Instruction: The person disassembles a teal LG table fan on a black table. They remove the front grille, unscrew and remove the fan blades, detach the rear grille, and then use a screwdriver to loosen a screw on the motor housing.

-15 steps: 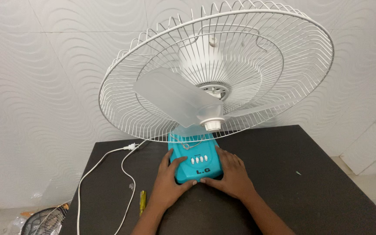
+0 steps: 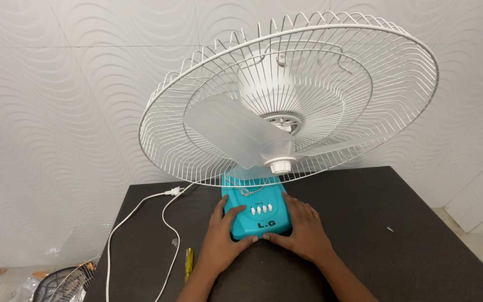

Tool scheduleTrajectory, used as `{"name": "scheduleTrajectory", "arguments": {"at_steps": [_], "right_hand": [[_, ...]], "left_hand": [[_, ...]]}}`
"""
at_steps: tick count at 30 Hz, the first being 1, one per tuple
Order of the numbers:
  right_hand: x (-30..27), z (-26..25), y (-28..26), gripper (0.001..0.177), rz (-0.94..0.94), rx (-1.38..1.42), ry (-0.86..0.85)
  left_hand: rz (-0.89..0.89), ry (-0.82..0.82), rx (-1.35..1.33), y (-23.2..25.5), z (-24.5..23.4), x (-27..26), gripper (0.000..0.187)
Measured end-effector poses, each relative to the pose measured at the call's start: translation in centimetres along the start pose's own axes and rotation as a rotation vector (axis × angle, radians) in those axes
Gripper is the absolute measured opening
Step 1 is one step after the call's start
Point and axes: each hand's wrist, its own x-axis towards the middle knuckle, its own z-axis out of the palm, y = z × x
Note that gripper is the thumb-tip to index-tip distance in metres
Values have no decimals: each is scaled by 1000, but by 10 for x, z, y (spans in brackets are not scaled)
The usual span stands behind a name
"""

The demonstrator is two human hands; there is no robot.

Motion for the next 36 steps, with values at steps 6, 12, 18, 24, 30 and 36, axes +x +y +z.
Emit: {"name": "scheduleTrajectory", "arguments": {"at_steps": [6, 12, 18, 24, 30, 36], "right_hand": [[0, 1, 1, 124, 10, 4, -12], [1, 2, 2, 125, 11, -4, -29], [0, 3, 3, 126, 11, 12, -16], [1, 4, 5, 125, -14, -3, -9], [1, 4, 4, 127, 35, -18, -38], [1, 5, 6, 126, 0, -15, -15]], "left_hand": [[-55, -32, 0, 2, 0, -1, 82], [-43, -27, 13, 4, 1, -1, 83], [-48, -28, 22, 3, 1, -1, 83], [-40, -36, 31, 2, 2, 0, 84], [-28, -20, 5, 1, 2, -1, 82], [-9, -13, 4, 1, 1, -2, 86]]}}
